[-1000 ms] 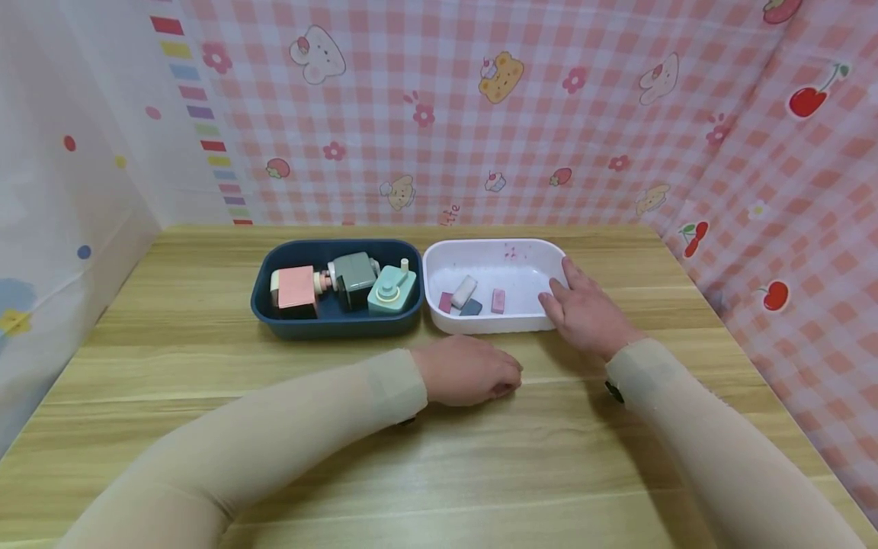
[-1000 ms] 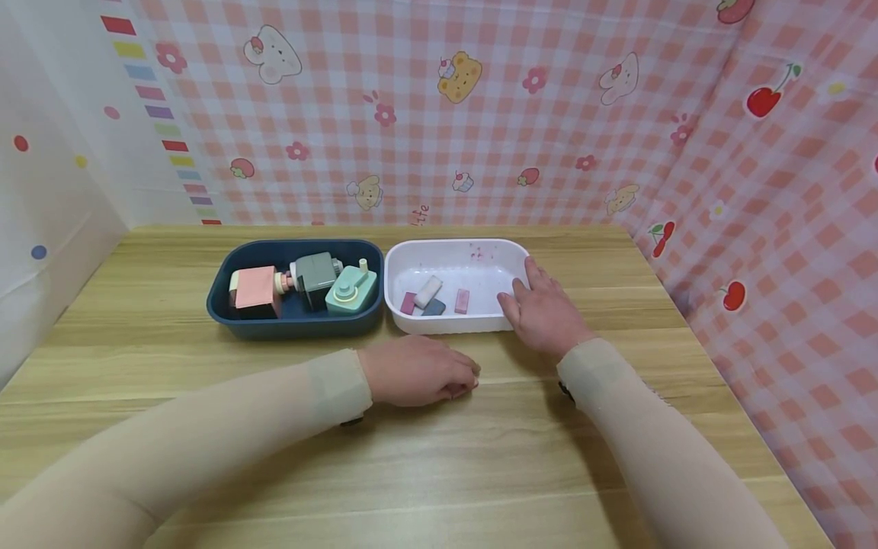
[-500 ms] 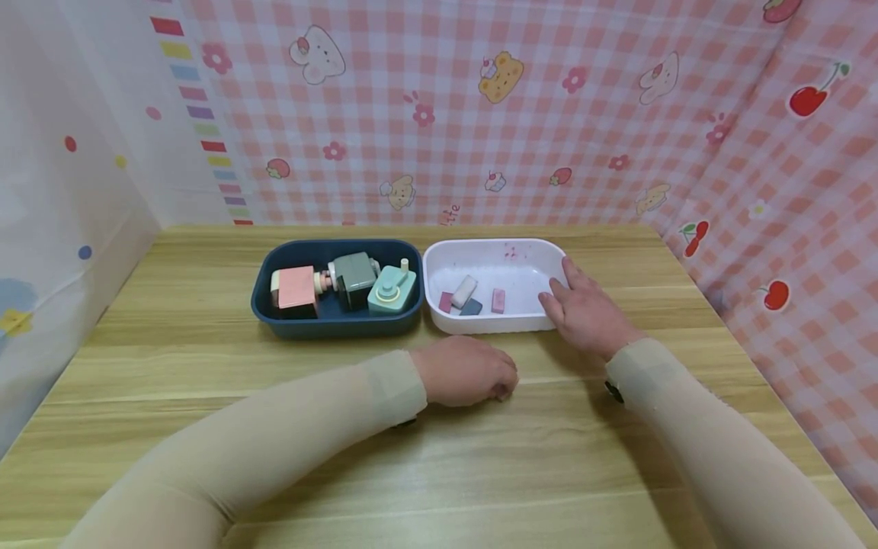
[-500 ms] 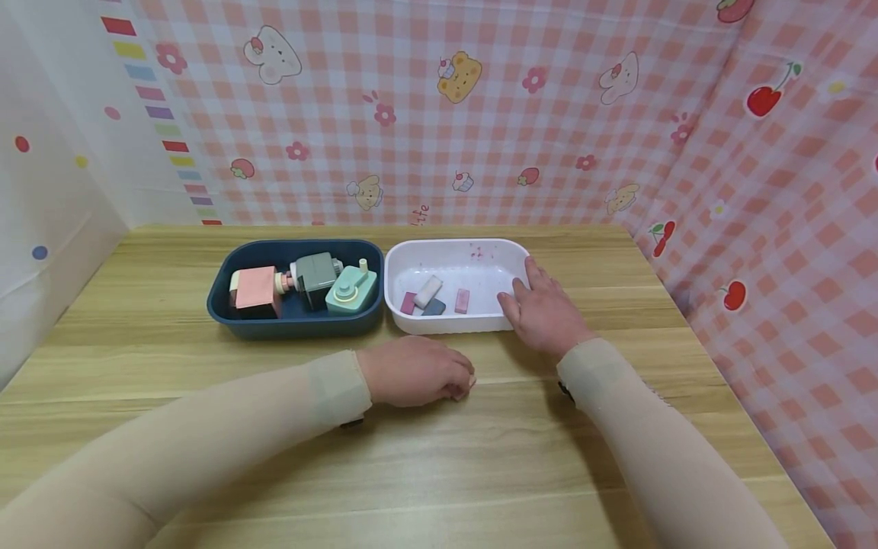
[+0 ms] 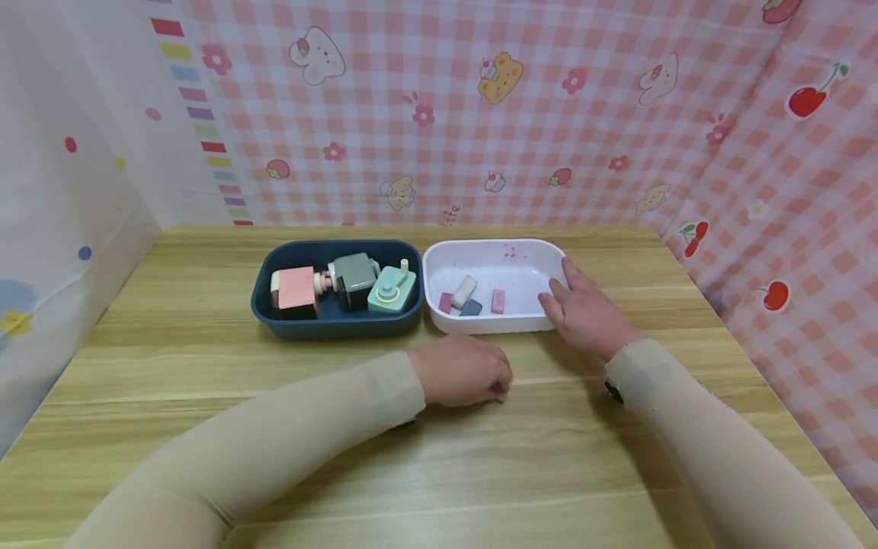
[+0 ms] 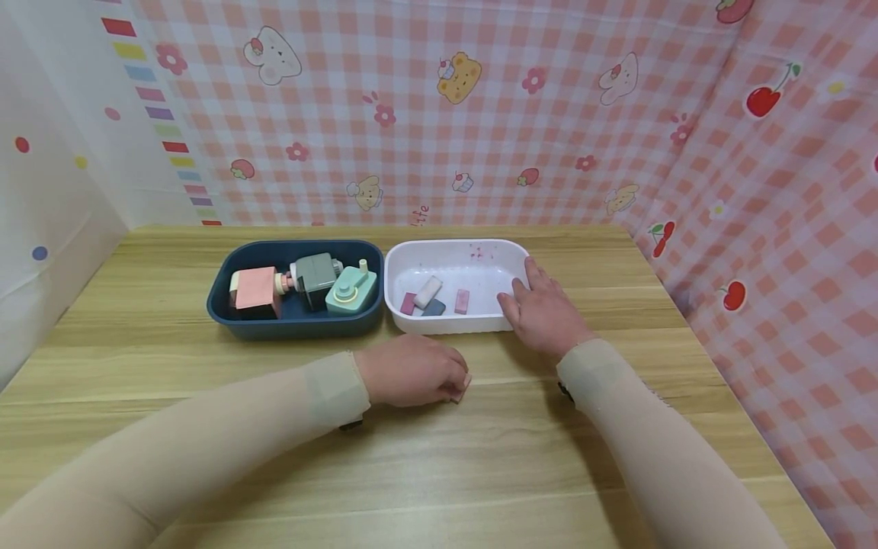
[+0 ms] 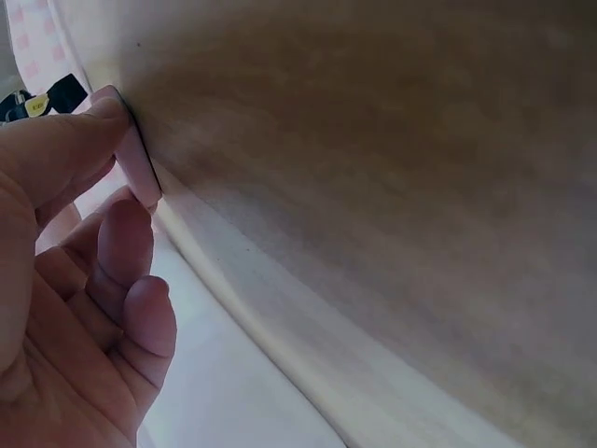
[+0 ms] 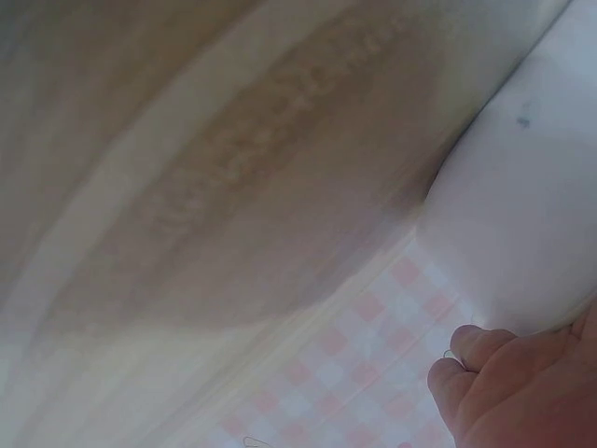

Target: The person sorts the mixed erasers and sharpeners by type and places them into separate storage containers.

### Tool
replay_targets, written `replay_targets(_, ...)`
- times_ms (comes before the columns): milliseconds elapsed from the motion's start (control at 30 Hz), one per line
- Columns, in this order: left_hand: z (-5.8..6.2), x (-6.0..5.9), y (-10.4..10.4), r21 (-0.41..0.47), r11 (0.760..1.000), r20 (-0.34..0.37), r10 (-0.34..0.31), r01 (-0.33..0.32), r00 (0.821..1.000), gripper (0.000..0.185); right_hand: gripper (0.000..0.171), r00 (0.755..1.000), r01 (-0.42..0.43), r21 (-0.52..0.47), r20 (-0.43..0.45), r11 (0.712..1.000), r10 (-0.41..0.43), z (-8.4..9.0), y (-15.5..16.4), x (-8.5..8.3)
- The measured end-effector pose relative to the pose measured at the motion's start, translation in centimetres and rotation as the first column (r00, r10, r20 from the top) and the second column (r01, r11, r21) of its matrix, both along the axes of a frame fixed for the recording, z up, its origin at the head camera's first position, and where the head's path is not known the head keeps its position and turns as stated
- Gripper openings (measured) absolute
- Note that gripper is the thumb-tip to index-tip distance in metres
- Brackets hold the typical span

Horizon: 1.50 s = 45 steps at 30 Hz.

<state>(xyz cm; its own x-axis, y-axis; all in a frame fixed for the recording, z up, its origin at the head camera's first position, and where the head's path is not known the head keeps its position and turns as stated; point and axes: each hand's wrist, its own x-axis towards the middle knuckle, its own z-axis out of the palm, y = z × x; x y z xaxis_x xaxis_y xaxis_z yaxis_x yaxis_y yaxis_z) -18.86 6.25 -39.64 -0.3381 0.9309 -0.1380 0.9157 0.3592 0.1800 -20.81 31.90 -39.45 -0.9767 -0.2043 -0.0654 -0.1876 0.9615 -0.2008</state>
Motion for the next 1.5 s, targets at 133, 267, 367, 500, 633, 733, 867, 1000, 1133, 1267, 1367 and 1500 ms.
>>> replay_targets(133,0.09,0.09,-0.01,0.001,1.000,0.014,0.011,-0.011,1.000,0.008,0.078,1.000,-0.006,0.005,0.007,1.000,0.006,0.12,-0.05,0.04)
replay_targets(267,0.17,0.21,-0.03,0.003,1.000,0.011,0.019,-0.019,1.000,0.008,0.076,1.000,-0.011,0.023,0.013,1.000,0.010,0.25,-0.07,0.03)
replay_targets(367,0.22,0.30,-0.03,0.006,1.000,-0.001,0.020,-0.020,1.000,0.008,0.076,1.000,-0.015,0.040,0.008,0.999,0.014,0.33,-0.07,0.02)
replay_targets(500,0.26,0.37,-0.04,0.004,1.000,-0.010,0.020,-0.020,1.000,0.008,0.075,1.000,-0.025,0.055,-0.006,0.998,0.025,0.35,-0.03,0.00)
replay_targets(633,0.26,0.38,-0.03,0.000,1.000,-0.007,0.021,-0.021,1.000,0.008,0.076,1.000,-0.030,0.063,-0.008,0.998,0.031,0.36,-0.03,-0.01)
replay_targets(733,0.28,0.40,-0.02,0.001,1.000,-0.010,0.019,-0.019,1.000,0.008,0.077,1.000,-0.029,0.065,-0.006,0.997,0.029,0.38,-0.04,-0.01)
replay_targets(867,0.22,0.38,-0.01,0.000,1.000,-0.023,0.014,-0.014,1.000,0.007,0.077,1.000,-0.029,0.067,-0.009,0.997,0.029,0.36,0.01,-0.03)
replay_targets(1000,0.18,0.31,0.01,-0.002,1.000,-0.028,0.010,-0.010,1.000,0.007,0.077,0.999,-0.031,0.069,-0.015,0.997,0.032,0.33,0.08,-0.05)
replay_targets(1133,0.19,0.25,0.01,-0.003,1.000,-0.021,0.004,-0.004,1.000,0.007,0.077,0.999,-0.029,0.069,-0.016,0.997,0.030,0.23,0.13,-0.09)
replay_targets(1267,0.27,0.20,-0.04,-0.005,1.000,-0.017,-0.007,0.007,1.000,0.007,0.078,1.000,-0.025,0.065,-0.012,0.998,0.026,0.17,0.15,-0.14)
replay_targets(1367,0.34,0.15,-0.09,-0.006,1.000,-0.017,-0.014,0.014,1.000,0.008,0.078,1.000,-0.024,0.064,-0.012,0.998,0.025,0.19,0.17,-0.14)
replay_targets(1500,0.39,0.08,-0.20,-0.003,1.000,-0.010,-0.020,0.020,1.000,0.008,0.078,1.000,-0.026,0.065,-0.014,0.998,0.027,0.25,0.13,-0.11)
